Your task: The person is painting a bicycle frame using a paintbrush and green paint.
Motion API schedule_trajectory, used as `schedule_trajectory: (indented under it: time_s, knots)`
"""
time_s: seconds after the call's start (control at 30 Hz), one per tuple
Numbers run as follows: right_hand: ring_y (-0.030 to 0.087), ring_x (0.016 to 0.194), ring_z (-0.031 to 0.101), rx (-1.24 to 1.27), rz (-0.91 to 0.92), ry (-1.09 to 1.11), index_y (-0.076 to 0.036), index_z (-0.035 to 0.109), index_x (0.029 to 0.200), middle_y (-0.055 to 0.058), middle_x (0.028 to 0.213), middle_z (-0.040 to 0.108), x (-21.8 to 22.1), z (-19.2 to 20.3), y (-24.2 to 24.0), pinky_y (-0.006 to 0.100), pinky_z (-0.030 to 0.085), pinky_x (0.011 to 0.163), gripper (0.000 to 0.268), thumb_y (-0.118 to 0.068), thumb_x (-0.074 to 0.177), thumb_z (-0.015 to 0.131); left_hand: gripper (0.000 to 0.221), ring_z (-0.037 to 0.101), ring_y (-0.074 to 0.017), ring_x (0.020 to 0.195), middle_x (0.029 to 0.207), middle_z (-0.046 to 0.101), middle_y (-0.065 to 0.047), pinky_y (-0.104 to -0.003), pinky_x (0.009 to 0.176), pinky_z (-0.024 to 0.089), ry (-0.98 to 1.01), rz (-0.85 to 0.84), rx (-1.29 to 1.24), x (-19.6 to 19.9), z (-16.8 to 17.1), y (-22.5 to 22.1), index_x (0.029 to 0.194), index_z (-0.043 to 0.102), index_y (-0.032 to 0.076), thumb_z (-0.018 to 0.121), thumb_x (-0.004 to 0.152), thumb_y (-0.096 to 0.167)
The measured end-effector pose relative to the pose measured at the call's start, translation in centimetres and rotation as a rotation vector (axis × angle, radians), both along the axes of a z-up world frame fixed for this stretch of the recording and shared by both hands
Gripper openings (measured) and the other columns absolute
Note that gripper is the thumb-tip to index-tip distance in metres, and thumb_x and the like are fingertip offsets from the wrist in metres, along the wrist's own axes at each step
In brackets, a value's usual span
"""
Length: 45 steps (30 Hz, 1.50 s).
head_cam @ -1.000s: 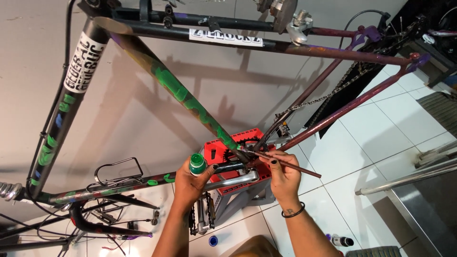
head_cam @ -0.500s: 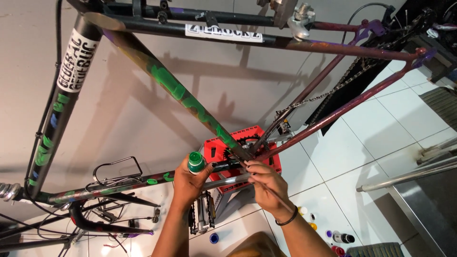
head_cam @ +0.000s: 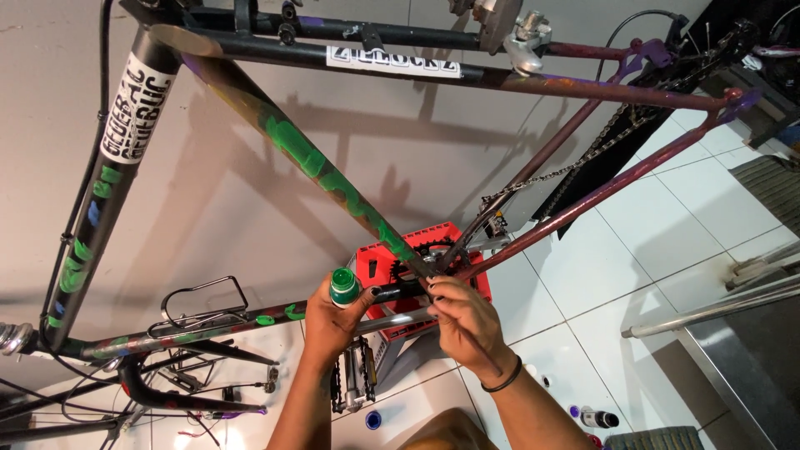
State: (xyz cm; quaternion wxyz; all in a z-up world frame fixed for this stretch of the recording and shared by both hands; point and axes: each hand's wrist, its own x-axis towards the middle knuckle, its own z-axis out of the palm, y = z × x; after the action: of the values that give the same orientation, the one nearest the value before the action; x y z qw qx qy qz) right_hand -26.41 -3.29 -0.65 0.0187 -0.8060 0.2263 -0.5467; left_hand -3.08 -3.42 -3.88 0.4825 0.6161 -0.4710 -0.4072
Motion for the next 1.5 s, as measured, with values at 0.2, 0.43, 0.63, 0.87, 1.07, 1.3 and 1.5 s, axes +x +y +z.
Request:
schedule_trajectory:
  time_s: [0.2, 0.43, 0.63, 0.87, 1.07, 1.3, 1.5]
  knots:
    - [0.037, 0.09, 0.075, 0.296, 0.005, -0.46, 0.005, 0.061, 0.092, 0.021, 0.095, 0.074, -0.9, -1.5, -1.2, 0.049, 0.064, 0.081, 0.005, 0.003, 0.095, 0.065, 0.035, 0.071, -0.0289, 0.074, 0.07, 0.072, -0.012, -0.042, 0.079, 0.055, -0.036, 0.057, -0.095, 0.0, -2.1, -0.4, 0.082, 0.068, 0.012, 0.097, 0.072, 0.029]
    - [0.037, 0.095, 0.074, 0.667, 0.189, -0.829, 0.007, 0.053, 0.105, 0.026, 0.105, 0.066, -1.7, -2.8, -2.7, 0.054, 0.063, 0.09, 0.016, -0.008, 0.103, 0.057, 0.035, 0.071, -0.0292, 0.076, 0.071, 0.072, -0.011, -0.044, 0.081, 0.054, -0.062, 0.054, -0.039, -0.1, -1.5, -0.4, 0.084, 0.068, 0.013, 0.095, 0.074, 0.033]
    - [0.028, 0.093, 0.073, 0.744, 0.099, -0.898, 0.003, 0.053, 0.105, 0.017, 0.098, 0.068, -1.2, -2.2, -2.3, 0.047, 0.064, 0.092, 0.016, -0.013, 0.106, 0.056, 0.033, 0.07, -0.0284, 0.074, 0.07, 0.071, -0.01, -0.042, 0.079, 0.055, -0.072, 0.049, -0.053, -0.2, -2.7, -0.9, 0.082, 0.068, 0.015, 0.094, 0.074, 0.033]
    - [0.036, 0.089, 0.077, 0.681, -0.072, -0.813, 0.005, 0.054, 0.099, 0.026, 0.097, 0.07, -1.4, -2.2, -1.2, 0.049, 0.067, 0.084, 0.018, -0.011, 0.106, 0.055, 0.032, 0.066, -0.0236, 0.072, 0.067, 0.069, -0.01, -0.04, 0.079, 0.054, -0.029, 0.048, -0.087, -0.4, -2.5, -0.9, 0.082, 0.067, 0.013, 0.095, 0.074, 0.028]
    - [0.039, 0.09, 0.078, 0.664, -0.11, -0.84, 0.007, 0.053, 0.1, 0.028, 0.099, 0.071, -0.4, -2.2, -1.0, 0.05, 0.067, 0.082, 0.017, -0.009, 0.104, 0.058, 0.032, 0.065, -0.0223, 0.071, 0.067, 0.069, -0.01, -0.04, 0.078, 0.054, -0.019, 0.046, -0.099, -0.6, -1.7, -0.7, 0.082, 0.067, 0.012, 0.095, 0.074, 0.027]
    - [0.037, 0.091, 0.078, 0.703, -0.184, -0.879, 0.008, 0.053, 0.099, 0.028, 0.097, 0.073, -0.1, -4.0, -0.3, 0.046, 0.067, 0.081, 0.016, -0.007, 0.105, 0.057, 0.033, 0.065, -0.0223, 0.07, 0.067, 0.069, -0.01, -0.04, 0.078, 0.054, -0.007, 0.055, -0.098, -0.2, -2.2, -0.6, 0.082, 0.068, 0.012, 0.096, 0.073, 0.027]
    - [0.034, 0.089, 0.079, 0.671, -0.225, -0.907, 0.005, 0.05, 0.099, 0.027, 0.095, 0.074, 0.1, -3.8, 0.3, 0.045, 0.066, 0.081, 0.015, -0.008, 0.105, 0.057, 0.033, 0.065, -0.0214, 0.07, 0.066, 0.068, -0.009, -0.039, 0.078, 0.054, 0.001, 0.057, -0.106, -0.3, -1.9, -0.4, 0.082, 0.068, 0.012, 0.096, 0.073, 0.026]
